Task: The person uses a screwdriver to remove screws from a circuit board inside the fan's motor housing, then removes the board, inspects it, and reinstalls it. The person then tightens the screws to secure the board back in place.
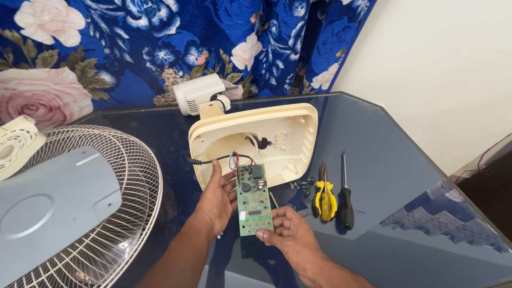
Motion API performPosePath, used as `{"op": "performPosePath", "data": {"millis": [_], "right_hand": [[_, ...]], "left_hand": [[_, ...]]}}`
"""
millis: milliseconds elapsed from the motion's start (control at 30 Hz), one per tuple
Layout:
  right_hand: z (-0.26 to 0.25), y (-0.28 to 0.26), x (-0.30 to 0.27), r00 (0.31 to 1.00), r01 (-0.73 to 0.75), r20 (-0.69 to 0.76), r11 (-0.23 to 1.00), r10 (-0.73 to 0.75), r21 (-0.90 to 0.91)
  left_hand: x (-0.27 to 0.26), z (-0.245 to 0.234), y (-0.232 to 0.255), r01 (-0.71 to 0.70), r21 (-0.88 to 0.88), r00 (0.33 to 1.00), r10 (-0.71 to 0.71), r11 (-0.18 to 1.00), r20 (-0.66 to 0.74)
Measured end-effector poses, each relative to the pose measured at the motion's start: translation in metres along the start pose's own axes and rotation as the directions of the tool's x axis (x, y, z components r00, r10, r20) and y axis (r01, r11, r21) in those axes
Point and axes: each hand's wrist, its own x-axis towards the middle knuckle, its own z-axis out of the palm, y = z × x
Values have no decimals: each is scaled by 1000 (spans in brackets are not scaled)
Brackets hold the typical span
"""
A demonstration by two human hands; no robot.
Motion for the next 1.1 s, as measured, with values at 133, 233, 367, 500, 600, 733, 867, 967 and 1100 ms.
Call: {"op": "performPosePath", "data": {"millis": [133, 233, 367, 500, 600, 733, 867, 967, 1100], "right_hand": [[-3, 0, -2, 1000, 0, -9, 1000, 0, -31], [-4, 4, -2, 1000, 17, 5, 1000, -17, -17], [-5, 11, -2, 1000, 21, 12, 1000, -21, -6], [-5, 14, -1, 999, 36, 19, 999, -36, -4], [-4, 14, -2, 999, 31, 20, 999, -31, -22], [-2, 13, -2, 999, 46, 18, 998, -46, -35], [-2, 12, -4, 999, 30, 26, 999, -29, -25], [-3, 9, -7, 1000, 11, 25, 999, -10, -48], [-2, 5, -14, 1000, 10, 21, 994, -7, -112]], "left_hand": [[-3, -8, -13, 38, 73, 999, -36, 997, -28], [-5, -11, -24, 31, 67, 999, -30, 997, -26], [-6, -12, -29, 50, 38, 998, -48, 998, -36], [-7, -11, -29, 42, 29, 999, -42, 999, -32], [-9, -10, -26, 50, 62, 997, -46, 997, -56], [-11, -6, -23, 15, 95, 998, -9, 995, -66], [-12, -4, -20, -9, 98, 996, 17, 995, -83], [-14, -3, -20, -17, 103, 996, 26, 995, -82], [-14, -1, -21, -19, 103, 994, 30, 994, -105]]}}
